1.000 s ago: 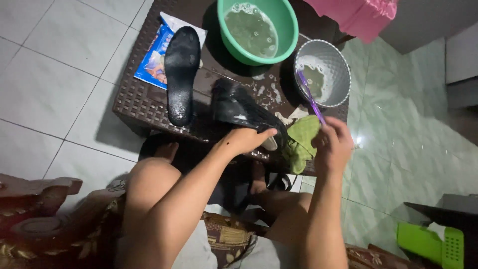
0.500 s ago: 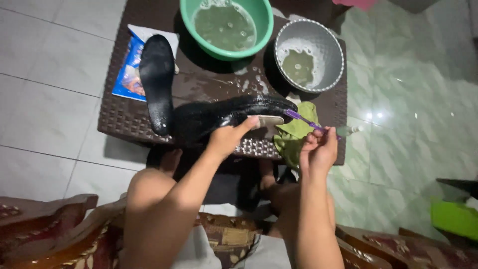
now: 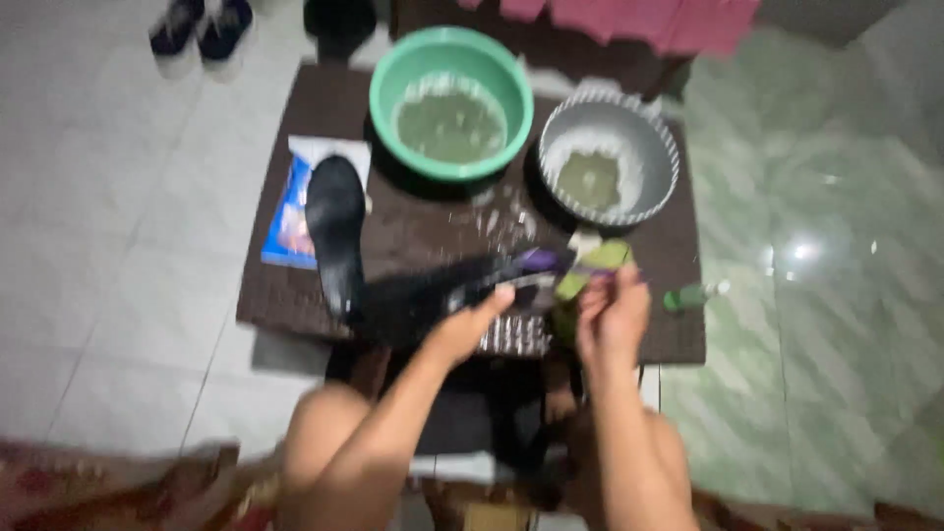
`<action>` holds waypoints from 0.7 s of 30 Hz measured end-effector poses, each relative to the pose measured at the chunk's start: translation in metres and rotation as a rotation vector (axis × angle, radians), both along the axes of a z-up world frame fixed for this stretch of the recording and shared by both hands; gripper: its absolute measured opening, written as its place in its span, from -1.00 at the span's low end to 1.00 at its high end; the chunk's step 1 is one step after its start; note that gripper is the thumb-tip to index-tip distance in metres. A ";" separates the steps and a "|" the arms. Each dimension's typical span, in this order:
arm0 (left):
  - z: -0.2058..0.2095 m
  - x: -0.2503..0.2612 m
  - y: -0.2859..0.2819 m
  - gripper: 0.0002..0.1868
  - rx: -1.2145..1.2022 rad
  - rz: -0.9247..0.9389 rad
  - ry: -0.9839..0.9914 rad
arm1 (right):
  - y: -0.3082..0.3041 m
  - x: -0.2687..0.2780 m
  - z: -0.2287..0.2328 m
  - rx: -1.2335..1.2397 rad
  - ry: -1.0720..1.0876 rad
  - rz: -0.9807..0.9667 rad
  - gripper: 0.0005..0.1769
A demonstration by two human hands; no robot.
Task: The person scrubs a black and white slip-on shoe with a purple brush, repeatedly dipping the brush into a green basin of soapy water. They clean the sole, sides, and interior of the shoe while sitting on the floor.
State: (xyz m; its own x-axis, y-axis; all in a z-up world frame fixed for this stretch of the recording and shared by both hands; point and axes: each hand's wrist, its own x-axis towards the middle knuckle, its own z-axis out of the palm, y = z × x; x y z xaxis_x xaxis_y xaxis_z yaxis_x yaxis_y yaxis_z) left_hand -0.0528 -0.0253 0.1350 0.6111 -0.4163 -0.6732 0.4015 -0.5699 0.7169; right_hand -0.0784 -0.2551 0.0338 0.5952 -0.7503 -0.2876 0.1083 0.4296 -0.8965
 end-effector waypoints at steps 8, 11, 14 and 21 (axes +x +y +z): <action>-0.099 -0.007 -0.010 -0.36 -0.286 0.250 -0.382 | 0.005 0.007 -0.002 0.221 -0.115 0.116 -0.83; -0.091 -0.011 -0.006 -0.40 -0.180 0.306 -0.392 | -0.006 0.007 0.003 0.241 -0.057 0.076 -0.80; -0.107 -0.011 -0.012 -0.36 -0.217 0.311 -0.159 | -0.002 0.011 -0.023 0.248 -0.009 0.099 -0.79; -0.199 -0.008 -0.036 -0.28 -0.331 0.244 -0.009 | 0.002 0.015 -0.042 0.231 -0.088 0.185 -0.84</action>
State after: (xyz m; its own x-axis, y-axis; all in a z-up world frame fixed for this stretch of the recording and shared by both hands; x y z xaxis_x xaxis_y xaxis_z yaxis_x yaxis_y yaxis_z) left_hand -0.0609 -0.0612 -0.0637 0.7240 -0.4517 -0.5214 0.4892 -0.1967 0.8497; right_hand -0.0637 -0.2532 -0.0085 0.7462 -0.5472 -0.3792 0.0821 0.6409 -0.7632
